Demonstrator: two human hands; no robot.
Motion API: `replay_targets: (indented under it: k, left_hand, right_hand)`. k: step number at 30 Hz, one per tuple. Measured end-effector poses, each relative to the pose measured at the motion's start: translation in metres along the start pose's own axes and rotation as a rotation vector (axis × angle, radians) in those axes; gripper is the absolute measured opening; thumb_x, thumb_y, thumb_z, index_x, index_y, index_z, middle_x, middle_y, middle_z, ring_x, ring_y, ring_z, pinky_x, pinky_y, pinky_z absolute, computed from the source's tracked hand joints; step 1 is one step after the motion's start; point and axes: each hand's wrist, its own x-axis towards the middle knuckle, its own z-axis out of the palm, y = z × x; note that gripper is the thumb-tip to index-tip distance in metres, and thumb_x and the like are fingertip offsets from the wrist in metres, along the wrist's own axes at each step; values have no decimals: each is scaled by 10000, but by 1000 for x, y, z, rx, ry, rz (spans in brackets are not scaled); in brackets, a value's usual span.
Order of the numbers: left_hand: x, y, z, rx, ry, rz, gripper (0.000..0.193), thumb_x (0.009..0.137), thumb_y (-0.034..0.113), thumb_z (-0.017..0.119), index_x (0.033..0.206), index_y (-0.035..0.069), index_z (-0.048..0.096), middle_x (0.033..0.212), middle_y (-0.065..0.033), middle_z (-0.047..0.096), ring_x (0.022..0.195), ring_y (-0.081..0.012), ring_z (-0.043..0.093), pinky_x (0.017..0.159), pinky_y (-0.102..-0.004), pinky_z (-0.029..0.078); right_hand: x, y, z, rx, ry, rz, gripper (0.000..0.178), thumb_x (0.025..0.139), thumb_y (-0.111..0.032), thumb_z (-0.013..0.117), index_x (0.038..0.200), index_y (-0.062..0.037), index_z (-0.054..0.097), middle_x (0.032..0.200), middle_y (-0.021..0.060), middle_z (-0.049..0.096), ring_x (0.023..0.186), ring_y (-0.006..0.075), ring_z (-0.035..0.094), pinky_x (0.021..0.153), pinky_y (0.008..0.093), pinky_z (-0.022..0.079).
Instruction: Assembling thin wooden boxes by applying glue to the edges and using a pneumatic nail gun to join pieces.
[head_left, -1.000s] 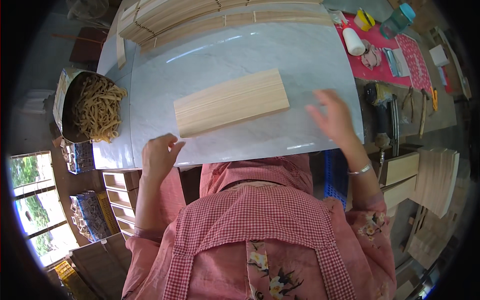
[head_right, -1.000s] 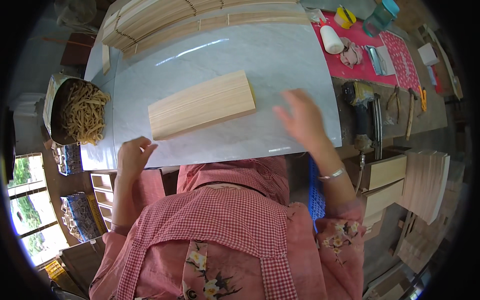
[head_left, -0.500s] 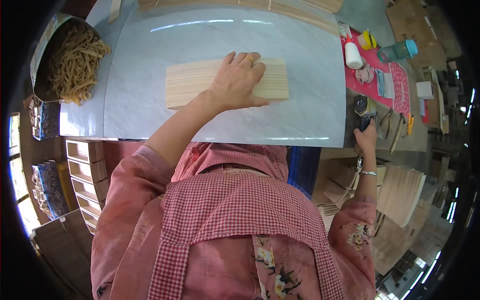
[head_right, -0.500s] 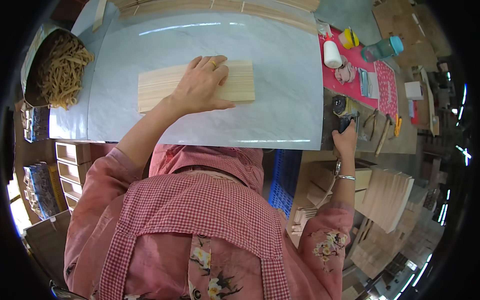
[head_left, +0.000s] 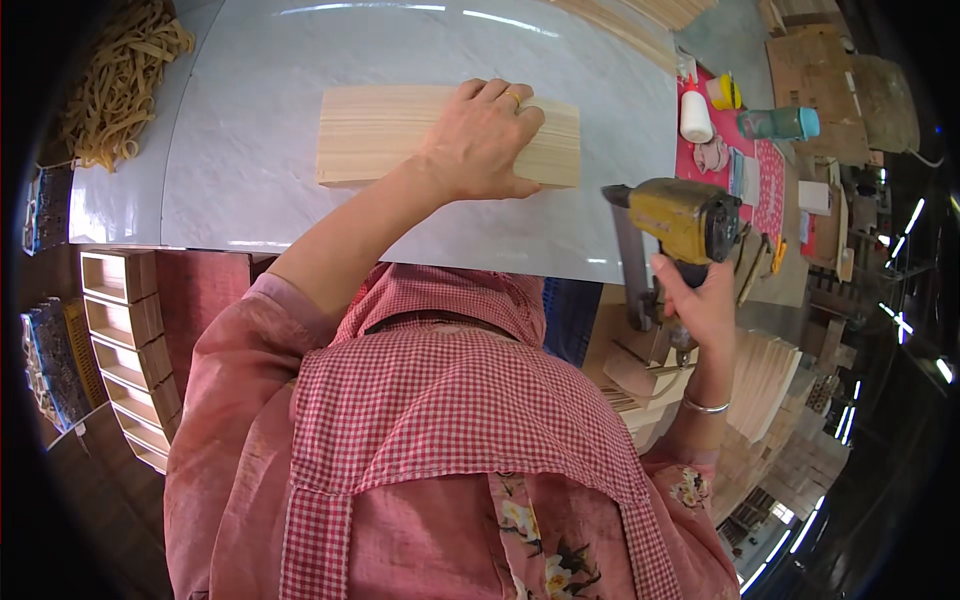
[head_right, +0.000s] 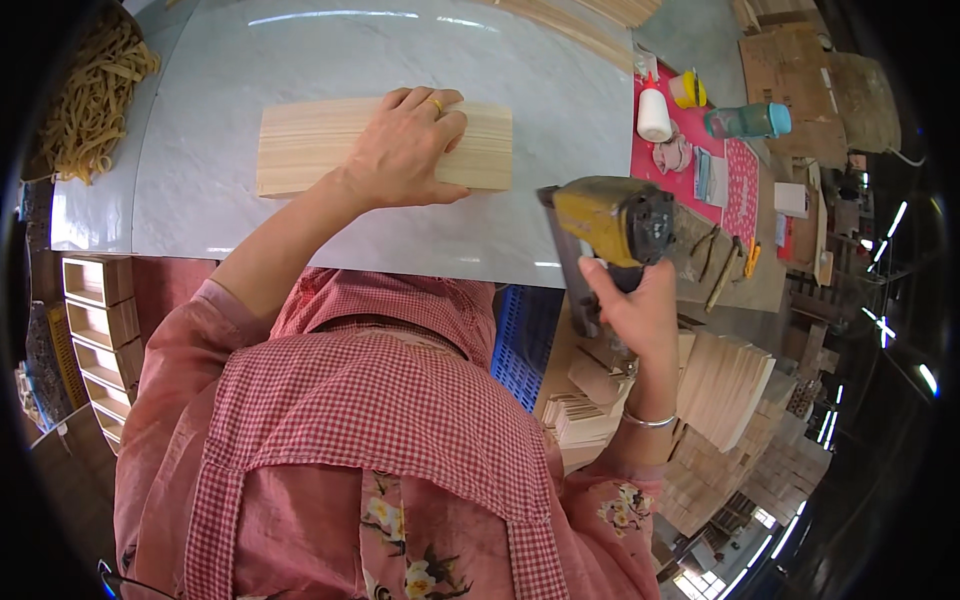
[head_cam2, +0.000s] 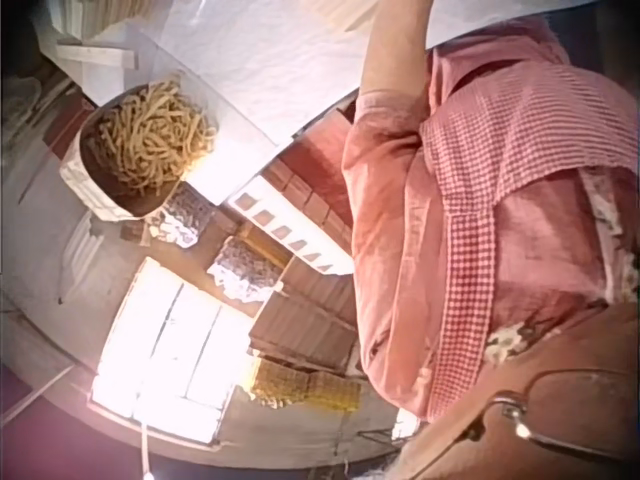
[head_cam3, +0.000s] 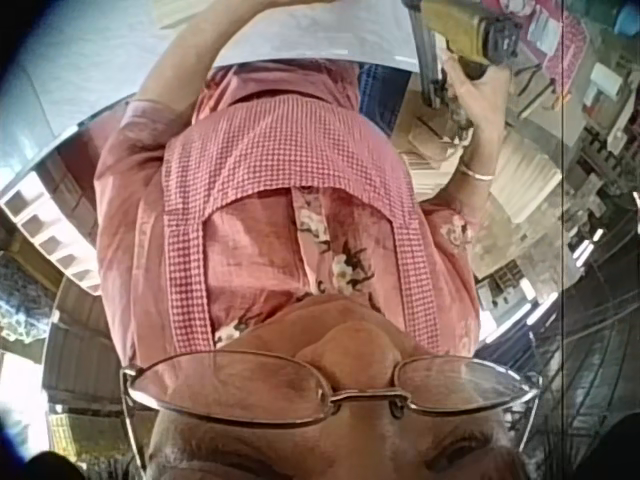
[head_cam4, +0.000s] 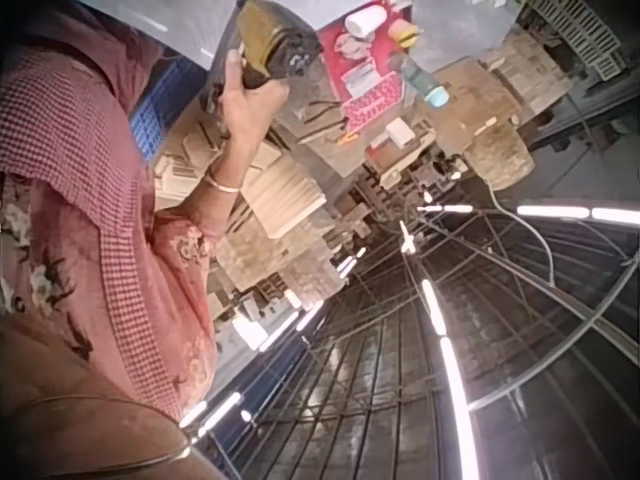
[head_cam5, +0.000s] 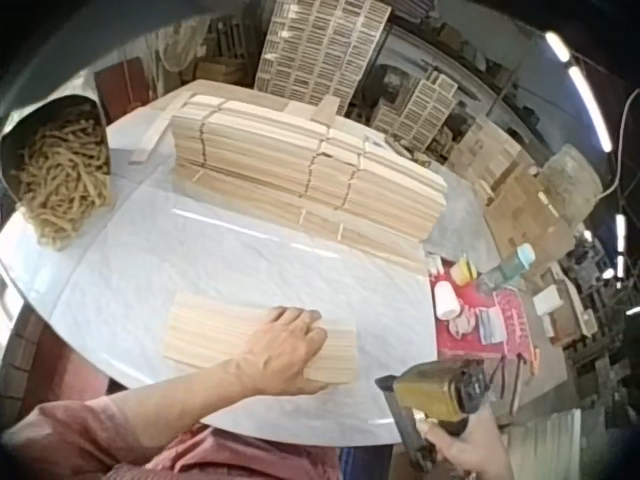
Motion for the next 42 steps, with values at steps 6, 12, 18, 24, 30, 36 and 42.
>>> replay_targets:
  k: [6,12,18,24,30,36,42]
  left_hand:
    - [0,-1,2,67,-2,24,552,705,464,786,1067,63,673,1234,-141,613,1122,-293,560,1058,-410,384]
    - [0,0,1,66,-20,13,555,716,472,785,1080,67,676,1240,-142,611,1128,-289,557,1061,-406,380]
    - [0,0,4,43,11,11,488,700,427,801,983,69,628,1282,-143,599,1140,-294,553,1080,-412,375]
    - [-3,-3,0,-15,-23,21,517,671,429,836,967,74,603,1368,-152,557,1226,-315,524,1112,-464,355]
    - [-57,-57,-80,261,-107,-47,693,576,392,890,1126,62,627,1393,-193,539,1340,-350,451,1079,-571,374]
    - [-81,-63,-86,126,-134,-155,551,593,289,838,1030,58,592,1159,-165,626,1015,-326,600,933,-406,495]
    - [-66,-25,-42,125,78,-140,547,618,311,820,1053,65,598,1119,-157,635,995,-314,599,894,-401,503]
  right_hand:
    - [-2,-14,15,15,-107,-116,167,867,-124,753,830,11,661,557,12,570,394,102,457,399,235,362]
    - [-1,-19,19,52,-123,-75,168,875,-126,749,844,14,660,552,9,565,394,100,456,397,233,365]
    - [1,-30,16,4,-158,15,175,877,-133,751,853,13,659,552,7,561,397,99,458,395,236,378]
    - [7,-40,12,-55,-186,59,177,878,-136,751,868,15,659,554,7,560,400,96,458,397,234,391]
    - [-9,-24,7,28,-86,-50,172,877,-130,749,878,15,658,557,6,562,400,96,457,398,232,391]
    - [-8,-22,8,23,-89,-71,169,869,-129,754,889,14,665,563,8,564,402,98,457,398,238,388]
    - [-4,-27,20,4,-137,-76,173,869,-129,755,897,18,668,568,10,566,401,98,454,396,240,388]
